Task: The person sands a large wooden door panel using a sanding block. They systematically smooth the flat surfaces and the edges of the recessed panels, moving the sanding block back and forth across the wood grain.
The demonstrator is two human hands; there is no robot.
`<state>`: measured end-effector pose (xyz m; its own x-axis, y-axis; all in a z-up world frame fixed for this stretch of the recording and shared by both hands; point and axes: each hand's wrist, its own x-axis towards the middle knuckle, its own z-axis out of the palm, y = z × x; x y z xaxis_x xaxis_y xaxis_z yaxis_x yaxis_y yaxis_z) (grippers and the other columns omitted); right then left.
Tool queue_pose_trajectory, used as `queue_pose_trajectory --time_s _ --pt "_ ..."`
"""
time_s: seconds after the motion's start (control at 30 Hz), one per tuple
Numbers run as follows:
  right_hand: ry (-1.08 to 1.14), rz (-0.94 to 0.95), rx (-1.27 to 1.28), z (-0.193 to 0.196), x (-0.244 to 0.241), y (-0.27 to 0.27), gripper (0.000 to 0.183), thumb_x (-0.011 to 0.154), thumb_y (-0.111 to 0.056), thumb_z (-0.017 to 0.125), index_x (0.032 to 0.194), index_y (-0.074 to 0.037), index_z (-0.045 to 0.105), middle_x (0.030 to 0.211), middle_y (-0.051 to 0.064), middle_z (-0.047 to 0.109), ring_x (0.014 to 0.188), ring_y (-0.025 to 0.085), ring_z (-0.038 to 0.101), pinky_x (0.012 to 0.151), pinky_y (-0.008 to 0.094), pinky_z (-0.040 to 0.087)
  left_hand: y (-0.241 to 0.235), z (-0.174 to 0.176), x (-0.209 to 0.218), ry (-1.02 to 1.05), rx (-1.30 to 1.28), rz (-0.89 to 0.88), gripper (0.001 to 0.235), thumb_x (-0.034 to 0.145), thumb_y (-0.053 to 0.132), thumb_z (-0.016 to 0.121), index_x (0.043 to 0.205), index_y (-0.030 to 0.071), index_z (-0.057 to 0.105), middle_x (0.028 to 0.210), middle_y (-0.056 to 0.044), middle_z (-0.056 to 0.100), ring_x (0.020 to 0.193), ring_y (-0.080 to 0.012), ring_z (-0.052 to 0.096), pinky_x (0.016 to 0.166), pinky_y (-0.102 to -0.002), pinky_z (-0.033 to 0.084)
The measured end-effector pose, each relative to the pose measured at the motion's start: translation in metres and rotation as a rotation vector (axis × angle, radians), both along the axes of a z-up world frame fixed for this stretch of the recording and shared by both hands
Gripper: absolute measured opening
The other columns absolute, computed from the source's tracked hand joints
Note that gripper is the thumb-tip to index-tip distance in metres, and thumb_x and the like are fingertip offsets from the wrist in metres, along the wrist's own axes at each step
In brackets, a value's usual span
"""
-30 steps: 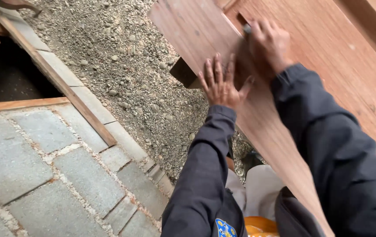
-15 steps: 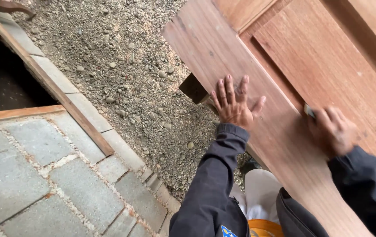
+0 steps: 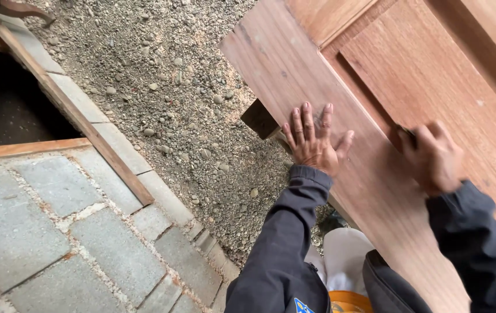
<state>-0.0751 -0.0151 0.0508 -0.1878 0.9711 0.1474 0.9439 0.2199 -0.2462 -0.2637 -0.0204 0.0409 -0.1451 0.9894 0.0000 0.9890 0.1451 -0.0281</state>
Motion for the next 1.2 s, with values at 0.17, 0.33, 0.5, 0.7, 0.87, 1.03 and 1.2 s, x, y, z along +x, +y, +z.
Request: queue_pose_trajectory --time_s 0.17,0.33,0.5,0.7,0.87,1.03,1.2 --pt "0.306 0.085 0.01 0.011 -0.027 0.041 0.012 0.087 -0.018 0.064 0.096 -0.011 0.061 0.089 0.011 0.044 0.079 0.026 0.046 0.063 0.037 0.039 0.001 0.003 0.003 -0.305 0.268 -0.006 0.064 0.073 0.06 0.041 0.127 0.025 0.033 0.136 -0.013 0.029 0.128 -0.0318 0.023 0.105 -0.053 0.013" --pt "0.334 0.09 0.194 -0.022 -0.089 0.121 0.022 0.085 -0.02 0.064 0.074 -0.005 0.051 0.079 0.012 0.046 0.068 0.029 0.045 0.056 0.04 0.032 -0.002 -0.01 0.0 -0.338 0.233 -0.022 0.065 0.072 0.06 0.037 0.127 0.028 0.029 0.135 -0.014 0.031 0.126 -0.0344 0.027 0.103 -0.056 0.015" --pt "0.328 0.07 0.149 -0.023 -0.041 0.062 0.017 0.08 -0.015 0.066 0.094 -0.011 0.057 0.084 0.01 0.046 0.075 0.032 0.05 0.064 0.037 0.039 0.047 -0.042 -0.03 -0.366 0.504 -0.01 0.057 0.072 0.06 0.042 0.12 0.029 0.04 0.113 -0.01 0.042 0.113 -0.0342 0.038 0.096 -0.051 0.026" --pt "0.298 0.029 0.041 -0.025 -0.034 0.054 0.019 0.074 -0.011 0.066 0.09 -0.017 0.059 0.089 0.01 0.046 0.074 0.031 0.048 0.069 0.038 0.039 0.06 -0.02 -0.034 -0.284 0.563 0.056 0.059 0.068 0.056 0.049 0.116 0.023 0.043 0.113 -0.01 0.036 0.118 -0.0335 0.03 0.097 -0.052 0.02" --pt "0.399 0.142 0.263 -0.054 -0.097 0.148 0.017 0.07 -0.01 0.07 0.081 -0.018 0.059 0.085 0.007 0.045 0.067 0.03 0.05 0.063 0.036 0.038 0.059 -0.013 -0.035 -0.267 0.613 0.035 0.055 0.07 0.054 0.048 0.114 0.022 0.044 0.11 -0.008 0.032 0.116 -0.0317 0.028 0.096 -0.05 0.022" --pt "0.433 0.142 0.107 -0.026 -0.065 0.087 0.024 0.07 0.0 0.061 0.086 -0.017 0.061 0.088 0.011 0.044 0.072 0.033 0.048 0.066 0.039 0.037 0.061 -0.017 -0.036 -0.298 0.576 0.024 0.055 0.071 0.052 0.047 0.117 0.022 0.04 0.111 -0.008 0.031 0.117 -0.0323 0.026 0.097 -0.052 0.02" --pt "0.469 0.199 0.139 -0.036 -0.087 0.12 0.034 0.066 0.005 0.057 0.091 -0.017 0.061 0.087 0.01 0.045 0.074 0.032 0.05 0.067 0.037 0.038 0.063 -0.014 -0.034 -0.317 0.607 0.032 0.054 0.072 0.052 0.046 0.116 0.021 0.041 0.11 -0.009 0.031 0.116 -0.033 0.026 0.097 -0.053 0.018"
